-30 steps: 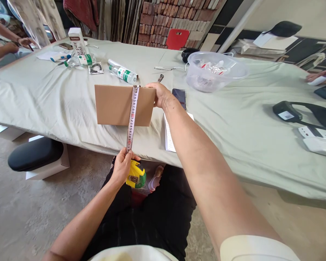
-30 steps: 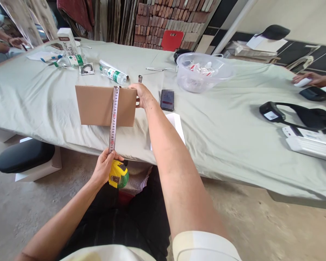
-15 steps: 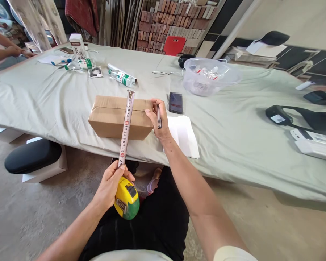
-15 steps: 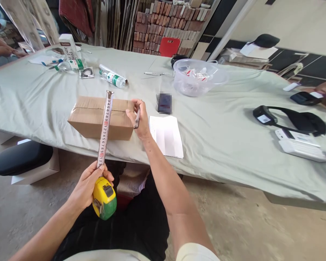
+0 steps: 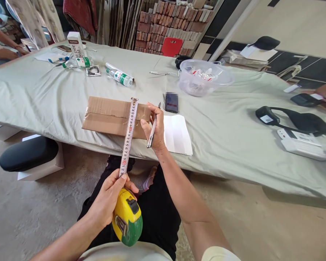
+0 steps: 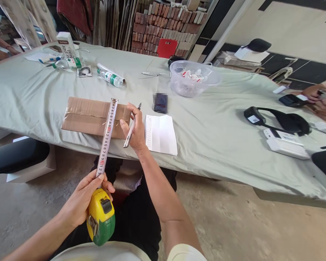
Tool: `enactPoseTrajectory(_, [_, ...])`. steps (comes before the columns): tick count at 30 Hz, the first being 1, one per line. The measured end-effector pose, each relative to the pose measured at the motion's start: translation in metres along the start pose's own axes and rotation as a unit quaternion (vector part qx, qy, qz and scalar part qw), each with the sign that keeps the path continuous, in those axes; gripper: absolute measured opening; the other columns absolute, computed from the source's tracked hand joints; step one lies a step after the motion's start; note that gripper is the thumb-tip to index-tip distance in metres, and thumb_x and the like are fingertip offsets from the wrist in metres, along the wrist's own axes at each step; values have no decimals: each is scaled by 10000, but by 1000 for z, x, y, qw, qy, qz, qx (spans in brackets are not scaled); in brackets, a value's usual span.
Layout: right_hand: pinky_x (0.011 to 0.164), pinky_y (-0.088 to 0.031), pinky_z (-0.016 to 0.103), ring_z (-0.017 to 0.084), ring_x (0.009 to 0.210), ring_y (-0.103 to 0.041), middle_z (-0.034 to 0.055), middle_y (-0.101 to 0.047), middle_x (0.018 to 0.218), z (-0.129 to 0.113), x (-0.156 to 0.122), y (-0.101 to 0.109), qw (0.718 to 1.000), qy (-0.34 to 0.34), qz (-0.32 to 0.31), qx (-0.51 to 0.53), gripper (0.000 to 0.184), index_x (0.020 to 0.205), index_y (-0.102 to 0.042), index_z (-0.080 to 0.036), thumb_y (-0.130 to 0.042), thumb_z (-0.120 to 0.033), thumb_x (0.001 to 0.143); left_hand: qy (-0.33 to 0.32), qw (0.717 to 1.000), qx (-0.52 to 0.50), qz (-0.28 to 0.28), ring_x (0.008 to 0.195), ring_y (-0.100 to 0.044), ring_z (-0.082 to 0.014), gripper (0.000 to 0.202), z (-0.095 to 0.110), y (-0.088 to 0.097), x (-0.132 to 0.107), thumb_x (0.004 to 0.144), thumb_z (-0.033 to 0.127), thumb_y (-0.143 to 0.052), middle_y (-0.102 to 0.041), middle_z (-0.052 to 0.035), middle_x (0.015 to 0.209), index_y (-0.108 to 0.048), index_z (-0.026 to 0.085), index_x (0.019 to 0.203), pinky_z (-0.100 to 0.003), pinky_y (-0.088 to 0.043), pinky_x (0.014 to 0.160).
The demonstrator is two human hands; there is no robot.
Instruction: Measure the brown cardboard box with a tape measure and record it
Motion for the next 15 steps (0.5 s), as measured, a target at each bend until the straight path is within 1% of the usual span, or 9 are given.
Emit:
enactPoseTrajectory(6, [1088,-415,441,241,1350,-434,89,-418,1466,-1,0,-1,1000,11,-6,7,462,1262,-399,-295,-554,-483,870,-8,1000,17,11,569,-632,-145,380,-6,2,-2,737,512,-721,-697,-38,715,-534,184,778,-230,-491,508])
enactPoseTrajectory(10, [1098,-403,461,245,1359,-421,91,-411,1470,2,2,-1,1000,-2,-6,7,464,1262,-393,-293,-545,-489,870,-21,1000,13,13,554,-625,-140,382,-8,3,5,730,505,-725,-696,-28,696,-520,190,799,-221,-488,495])
enactPoseTrajectory(15, [1104,-398,469,248,1374,-404,78,-408,1474,5,3,-1,1000,-6,-8,15,462,1261,-393,-307,-546,-484,863,-34,999,16,24,499,-580,-108,357,-10,6,14,752,487,-709,-699,-23,688,-519,193,823,-192,-449,461])
Point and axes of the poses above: each hand's wrist, its own x-axis towards the middle knuckle, its own y-axis out of the back of the hand, z = x × y, the point moved 7 cm from there along x, towards the middle knuckle
